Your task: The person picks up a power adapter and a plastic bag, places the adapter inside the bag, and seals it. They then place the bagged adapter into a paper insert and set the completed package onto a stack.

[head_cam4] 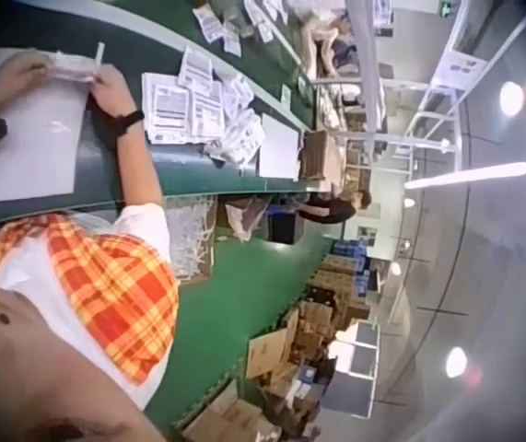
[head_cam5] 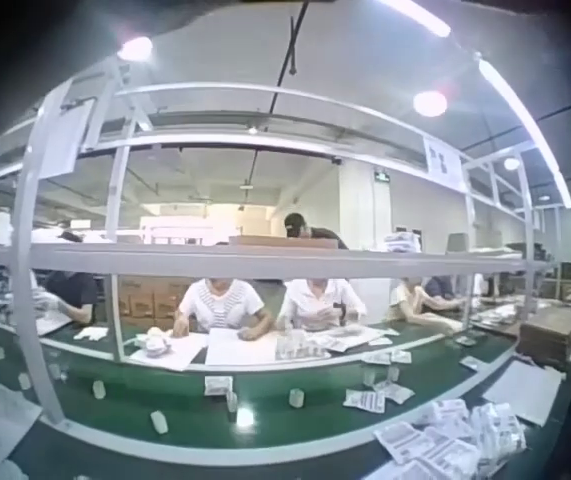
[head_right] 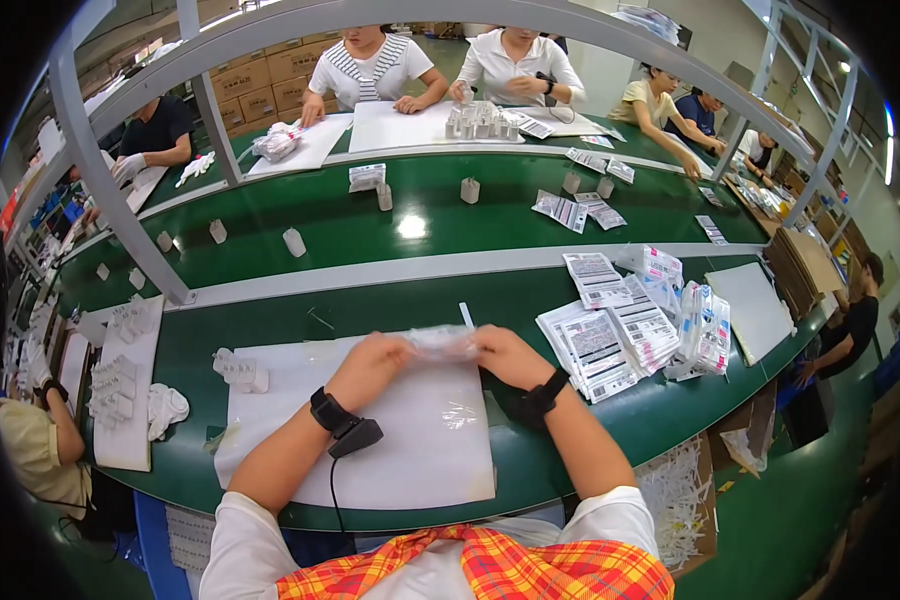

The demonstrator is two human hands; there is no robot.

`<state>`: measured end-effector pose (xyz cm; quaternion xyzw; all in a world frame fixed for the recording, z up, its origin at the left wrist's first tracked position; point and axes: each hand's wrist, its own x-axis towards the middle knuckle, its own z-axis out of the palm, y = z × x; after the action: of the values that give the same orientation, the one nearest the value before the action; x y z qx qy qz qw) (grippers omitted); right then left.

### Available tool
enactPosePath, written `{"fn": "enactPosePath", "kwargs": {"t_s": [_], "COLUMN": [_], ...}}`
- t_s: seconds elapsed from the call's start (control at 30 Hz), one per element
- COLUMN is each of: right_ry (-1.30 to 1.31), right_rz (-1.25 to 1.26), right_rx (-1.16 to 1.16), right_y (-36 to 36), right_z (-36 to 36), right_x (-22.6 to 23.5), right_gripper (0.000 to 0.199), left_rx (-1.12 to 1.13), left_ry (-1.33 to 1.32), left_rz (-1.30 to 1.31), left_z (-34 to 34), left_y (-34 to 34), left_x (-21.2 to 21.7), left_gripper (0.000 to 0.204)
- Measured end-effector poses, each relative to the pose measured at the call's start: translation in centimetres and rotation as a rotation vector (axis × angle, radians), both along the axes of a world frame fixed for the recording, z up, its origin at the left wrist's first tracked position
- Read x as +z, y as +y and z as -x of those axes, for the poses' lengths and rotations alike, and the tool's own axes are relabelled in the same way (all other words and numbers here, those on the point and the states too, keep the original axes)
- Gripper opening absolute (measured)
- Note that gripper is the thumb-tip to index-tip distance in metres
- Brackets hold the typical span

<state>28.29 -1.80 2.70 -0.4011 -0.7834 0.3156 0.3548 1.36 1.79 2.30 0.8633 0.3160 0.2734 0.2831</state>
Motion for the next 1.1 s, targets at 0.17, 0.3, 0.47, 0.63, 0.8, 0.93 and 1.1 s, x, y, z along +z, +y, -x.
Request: {"fn": "enactPosePath", "kwargs": {"t_s": [0.17, 0.3, 0.47, 0.63, 0.8, 0.93, 1.1], "right_ry": [-0.785, -0.625, -0.572, -0.457, -0.357, -0.581, -0.396], "right_rz": [-0.402, -0.043, -0.121, -0.039, 0.061, -0.163, -0.137], "right_rx": [0.019, 0.037, -0.049, -0.09, -0.079, -0.134, -0.22], "right_y": [-6.3, -8.4, -7.6, -7.1, -6.8, -8.1, -8.4], "right_z": [1.8, 5.9, 6.9, 6.9, 6.8, 7.8, 8.0], "right_x": [4.0, 3.8, 2.7, 2.0, 1.2, 0.5, 1.3], "right_gripper": [0.029, 0.023, 0.017, 0.016, 0.012, 0.009, 0.009], "left_rx": [-0.178, -0.122, -0.077, -0.119, -0.149, -0.142, -0.111], "left_ry": [0.296, 0.318, 0.302, 0.274, 0.237, 0.252, 0.228], "left_rz": [0.018, -0.186, -0.267, -0.197, -0.132, -0.121, -0.202], "left_z": [0.2, -0.9, -0.9, -0.5, -0.2, -0.3, -0.3], "left_y": [-3.9, -4.7, -5.1, -4.5, -4.3, -4.4, -4.4], "left_x": [1.2, 0.7, 0.6, 0.7, 0.4, 0.2, -0.1], "left_gripper": [0.025, 0.032, 0.04, 0.045, 0.05, 0.052, 0.049]}}
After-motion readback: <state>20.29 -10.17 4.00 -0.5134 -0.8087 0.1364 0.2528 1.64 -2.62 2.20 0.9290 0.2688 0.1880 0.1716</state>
